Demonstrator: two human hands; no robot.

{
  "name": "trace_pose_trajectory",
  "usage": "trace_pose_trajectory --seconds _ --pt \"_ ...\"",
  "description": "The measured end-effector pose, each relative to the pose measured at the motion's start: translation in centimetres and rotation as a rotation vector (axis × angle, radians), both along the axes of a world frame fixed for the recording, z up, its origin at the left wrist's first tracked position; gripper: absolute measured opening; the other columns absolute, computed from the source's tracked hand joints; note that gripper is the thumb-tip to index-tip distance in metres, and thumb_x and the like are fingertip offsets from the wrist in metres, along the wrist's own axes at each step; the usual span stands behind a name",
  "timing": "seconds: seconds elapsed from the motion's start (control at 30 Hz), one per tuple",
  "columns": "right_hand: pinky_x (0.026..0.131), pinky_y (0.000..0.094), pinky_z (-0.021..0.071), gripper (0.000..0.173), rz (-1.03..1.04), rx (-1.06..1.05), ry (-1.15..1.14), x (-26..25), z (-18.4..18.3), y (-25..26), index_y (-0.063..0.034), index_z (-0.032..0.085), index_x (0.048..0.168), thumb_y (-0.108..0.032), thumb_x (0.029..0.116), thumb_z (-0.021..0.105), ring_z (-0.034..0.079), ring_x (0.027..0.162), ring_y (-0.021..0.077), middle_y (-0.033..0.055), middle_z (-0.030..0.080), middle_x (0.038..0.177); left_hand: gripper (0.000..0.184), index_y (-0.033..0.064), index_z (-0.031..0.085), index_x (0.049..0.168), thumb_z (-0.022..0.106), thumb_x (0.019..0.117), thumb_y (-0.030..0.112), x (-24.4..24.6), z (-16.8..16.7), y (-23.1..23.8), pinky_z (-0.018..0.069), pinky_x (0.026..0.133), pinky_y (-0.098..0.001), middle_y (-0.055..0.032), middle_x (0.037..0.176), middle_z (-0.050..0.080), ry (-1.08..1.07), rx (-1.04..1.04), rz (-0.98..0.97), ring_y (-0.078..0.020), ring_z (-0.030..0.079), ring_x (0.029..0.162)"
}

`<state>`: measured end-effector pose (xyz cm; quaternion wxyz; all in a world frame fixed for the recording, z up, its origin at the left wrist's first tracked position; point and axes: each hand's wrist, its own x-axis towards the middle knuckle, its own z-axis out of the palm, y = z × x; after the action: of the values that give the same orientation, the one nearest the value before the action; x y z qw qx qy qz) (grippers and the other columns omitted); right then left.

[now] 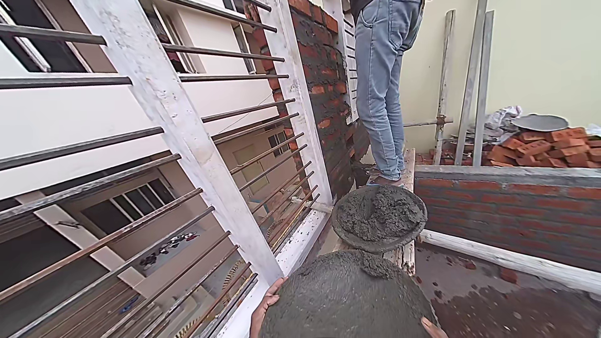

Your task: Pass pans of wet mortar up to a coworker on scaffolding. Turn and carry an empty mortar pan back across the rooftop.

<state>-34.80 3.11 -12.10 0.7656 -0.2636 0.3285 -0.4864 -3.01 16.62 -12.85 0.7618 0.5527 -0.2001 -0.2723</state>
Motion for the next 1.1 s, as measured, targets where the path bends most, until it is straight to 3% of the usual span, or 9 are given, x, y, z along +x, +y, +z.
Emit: trace_pose_trajectory --seconds 0.23,0.63,0.9,1.1 --pt "0.086 0.0289 0.0597 0.018 0.002 -0.001 -0.022 0.03 0.19 0.03 -0.0116 0.058 0.108 -0.016 0.1047 0.041 0.07 0.09 0.0054 -0.0032 0.071 0.094 0.044 -0.0061 0.051 0.134 0.026 0.0996 0.005 -0.5 0.71 -0.04 0.0547 0.096 -0.029 -0.0082 0.123 0.07 -0.015 0.004 -0.004 -0.0089 0.067 0.111" --pt "0.085 0.0291 0.0598 0.019 0.001 0.0 -0.005 -0.01 0.16 0.05 -0.0121 0.059 0.104 -0.017 0.104 0.041 0.07 0.089 0.006 -0.0027 0.072 0.092 0.045 -0.004 0.051 0.134 0.025 0.0994 0.005 -0.33 0.44 -0.08 0.0565 0.094 -0.0301 -0.0062 0.12 0.072 0.027 -0.025 0.0 -0.0097 0.069 0.108" --pt "0.085 0.0289 0.0599 0.018 -0.001 0.011 -0.014 0.05 0.28 0.04 -0.012 0.06 0.104 -0.016 0.1041 0.042 0.07 0.089 0.0062 -0.0023 0.072 0.092 0.045 -0.006 0.051 0.136 0.026 0.0993 0.005 -0.21 0.22 0.02 0.0543 0.097 -0.0302 -0.0085 0.125 0.069 -0.01 -0.013 -0.003 -0.01 0.067 0.112" --pt "0.085 0.0285 0.0595 0.017 -0.006 0.019 -0.021 0.09 0.29 0.1 -0.0123 0.058 0.106 -0.016 0.1043 0.042 0.07 0.089 0.0053 -0.0028 0.071 0.093 0.043 -0.0049 0.051 0.135 0.027 0.1003 0.004 -0.34 0.38 -0.02 0.0559 0.094 -0.0303 -0.007 0.122 0.07 0.005 0.003 0.012 -0.0098 0.068 0.108"
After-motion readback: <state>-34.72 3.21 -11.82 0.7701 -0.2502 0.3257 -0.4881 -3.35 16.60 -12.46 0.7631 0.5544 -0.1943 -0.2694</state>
